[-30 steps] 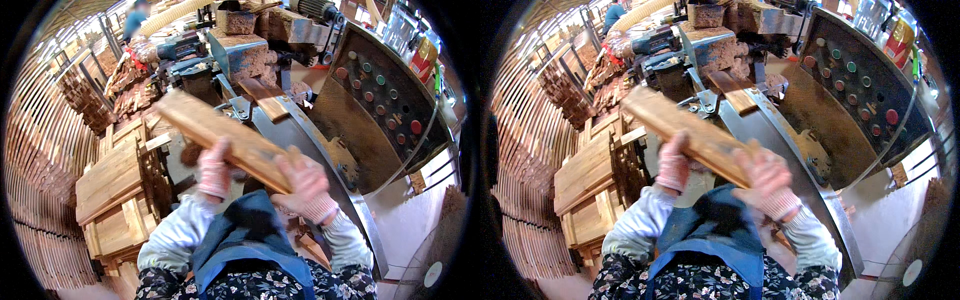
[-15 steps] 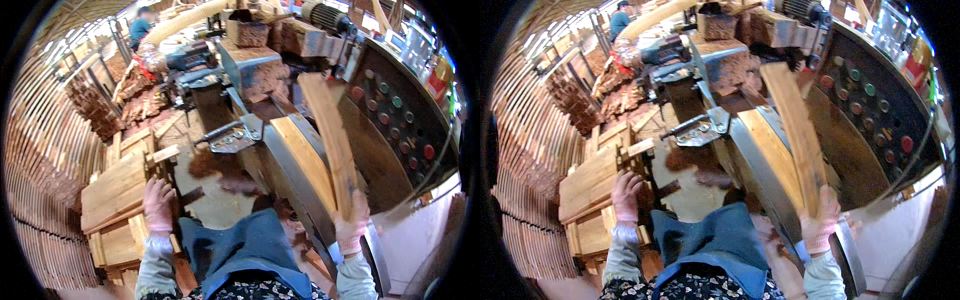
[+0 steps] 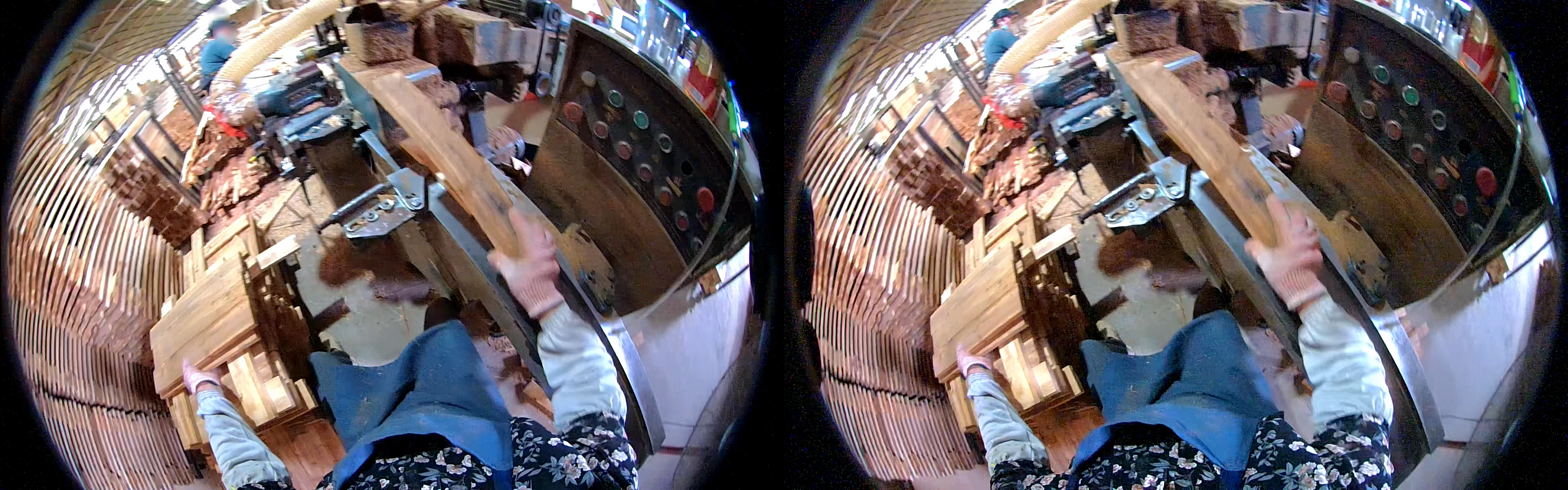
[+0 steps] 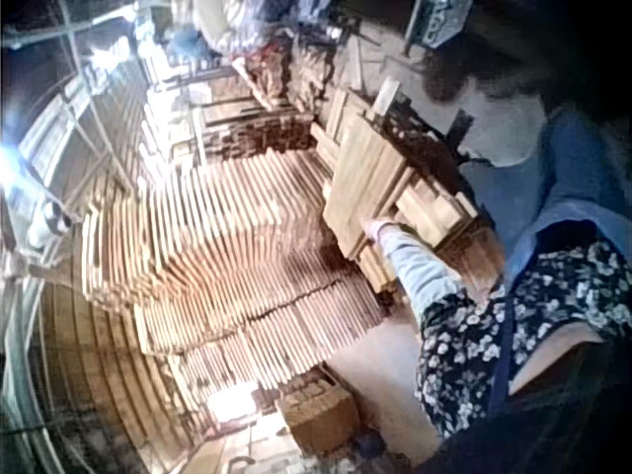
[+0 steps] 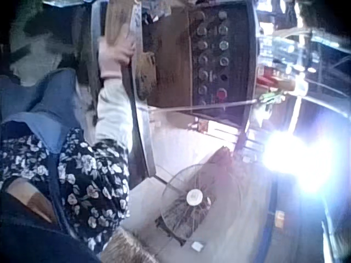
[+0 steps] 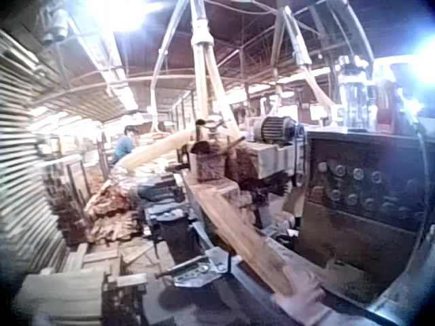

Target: The person picks up wooden planks from a stack and feeds them one at a time into an industrial planer machine.

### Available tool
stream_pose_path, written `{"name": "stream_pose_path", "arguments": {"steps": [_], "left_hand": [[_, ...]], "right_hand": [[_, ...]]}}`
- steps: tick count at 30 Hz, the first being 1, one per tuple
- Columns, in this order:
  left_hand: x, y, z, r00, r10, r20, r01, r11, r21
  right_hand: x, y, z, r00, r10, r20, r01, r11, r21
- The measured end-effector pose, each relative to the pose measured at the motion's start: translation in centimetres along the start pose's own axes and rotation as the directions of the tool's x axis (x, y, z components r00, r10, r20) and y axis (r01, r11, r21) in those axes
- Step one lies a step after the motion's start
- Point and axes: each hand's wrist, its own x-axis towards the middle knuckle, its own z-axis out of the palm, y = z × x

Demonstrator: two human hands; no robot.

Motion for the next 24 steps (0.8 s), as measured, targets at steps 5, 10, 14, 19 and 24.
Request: {"name": "stream_pose_path", "arguments": {"steps": [5,10,14,19,24], "left_hand": [[2.4,0.4,-0.4,0.998,0.007,-0.059,-0.009,0.999,-0.037],[3.6,0.4,-1.6,0.992,0.128,-0.002,-0.128,0.99,-0.057],[0.4,-0.6,-2.4,0.989,0.142,0.046,-0.14,0.989,-0.047],[-9.9,-3.6,0.4,0.967,0.191,0.168,-0.18,0.98,-0.081],[-21.2,-9.1,9.8,0.845,0.054,0.532,0.036,0.987,-0.158]], "right_hand": [[-12.3,3.1,-10.7,0.993,0.008,0.116,0.0,0.998,-0.068],[-13.3,4.6,-13.7,0.942,-0.266,0.205,0.304,0.936,-0.179],[-7.7,4.6,-8.7,0.942,-0.291,0.167,0.309,0.946,-0.095],[1.4,1.4,-0.3,0.925,-0.358,0.126,0.37,0.924,-0.096],[8.0,-4.6,3.4,0.915,-0.299,0.271,0.355,0.916,-0.188]]}}
